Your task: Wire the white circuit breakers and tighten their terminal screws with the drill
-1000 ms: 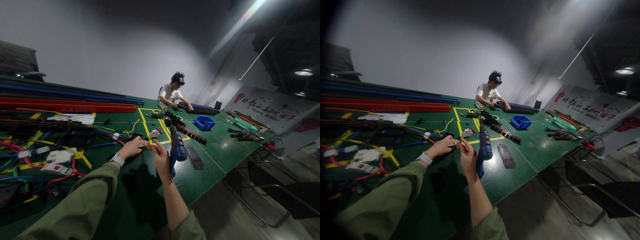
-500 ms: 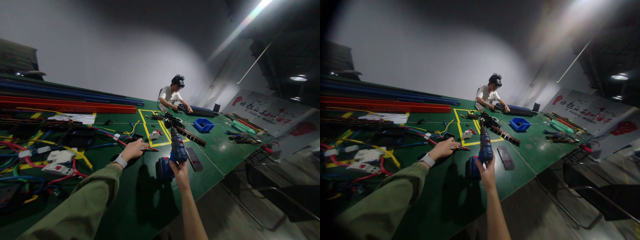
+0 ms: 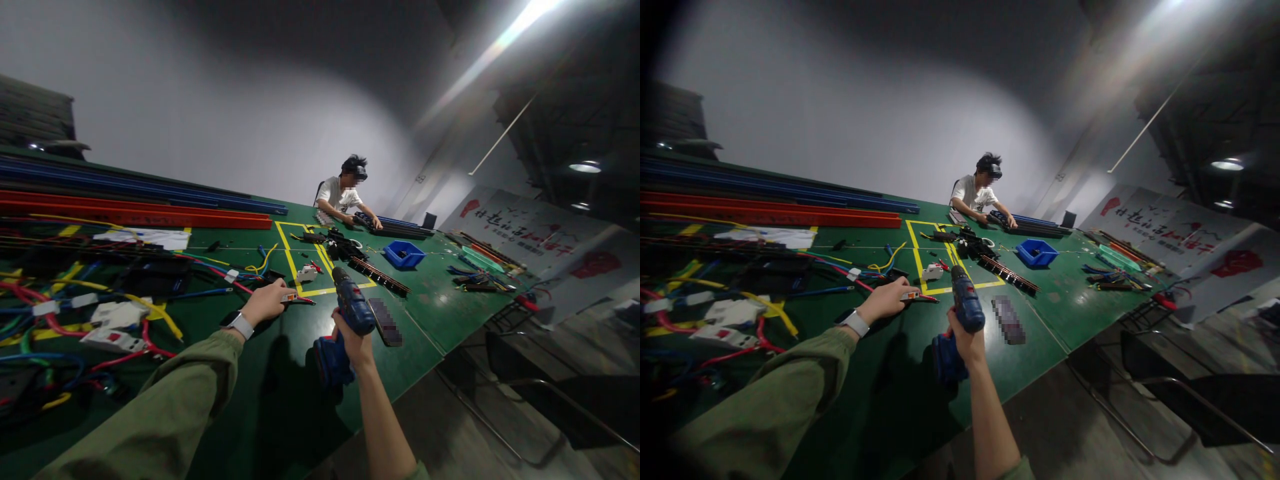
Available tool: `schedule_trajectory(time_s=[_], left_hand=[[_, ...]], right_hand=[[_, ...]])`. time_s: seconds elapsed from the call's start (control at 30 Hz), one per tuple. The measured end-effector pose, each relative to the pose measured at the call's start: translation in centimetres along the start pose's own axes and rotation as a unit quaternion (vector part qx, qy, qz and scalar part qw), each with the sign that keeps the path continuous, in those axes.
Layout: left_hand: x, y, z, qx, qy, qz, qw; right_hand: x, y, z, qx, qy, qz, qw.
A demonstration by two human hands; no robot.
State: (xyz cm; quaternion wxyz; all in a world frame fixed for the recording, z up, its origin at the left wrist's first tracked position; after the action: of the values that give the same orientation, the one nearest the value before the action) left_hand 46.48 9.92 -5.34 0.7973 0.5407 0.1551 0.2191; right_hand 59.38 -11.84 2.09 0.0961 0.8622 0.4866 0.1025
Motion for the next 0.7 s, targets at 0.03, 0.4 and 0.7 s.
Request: schedule_trajectory(time_s=[0.03,0.4,0.7], left_hand=[[0.1,0.0,0.0,-0.002,-0.004,-0.001,1.0],[0.8,-1.0,-0.7,-0.02,0.004,-0.002,1.0],[0.6,-0.7,-0.3,0.008,0.004,-0.012,1.0]], right_hand=[[-0.7,-0.1,-0.2,-0.005,-0.016,0.0,1.0],[-4.1,-0.7,-2.1,-0.039,-0.151,-0.145,0.977],[-3.6,-1.3,-2.0,-0.026,-0.136,-0.155,0.978]])
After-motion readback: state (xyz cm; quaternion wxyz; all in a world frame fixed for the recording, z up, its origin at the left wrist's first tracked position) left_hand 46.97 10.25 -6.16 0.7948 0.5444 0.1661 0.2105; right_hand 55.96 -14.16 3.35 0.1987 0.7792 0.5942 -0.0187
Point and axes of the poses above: each hand's wrist, its own x-axis towards the middle knuckle, its own y-axis out of the back of the hand, z = x × y, the point moved 3 cm from there along x, towards the middle knuckle, and after that the axes turned 8 degrees about -z, right-handed, at the moved point
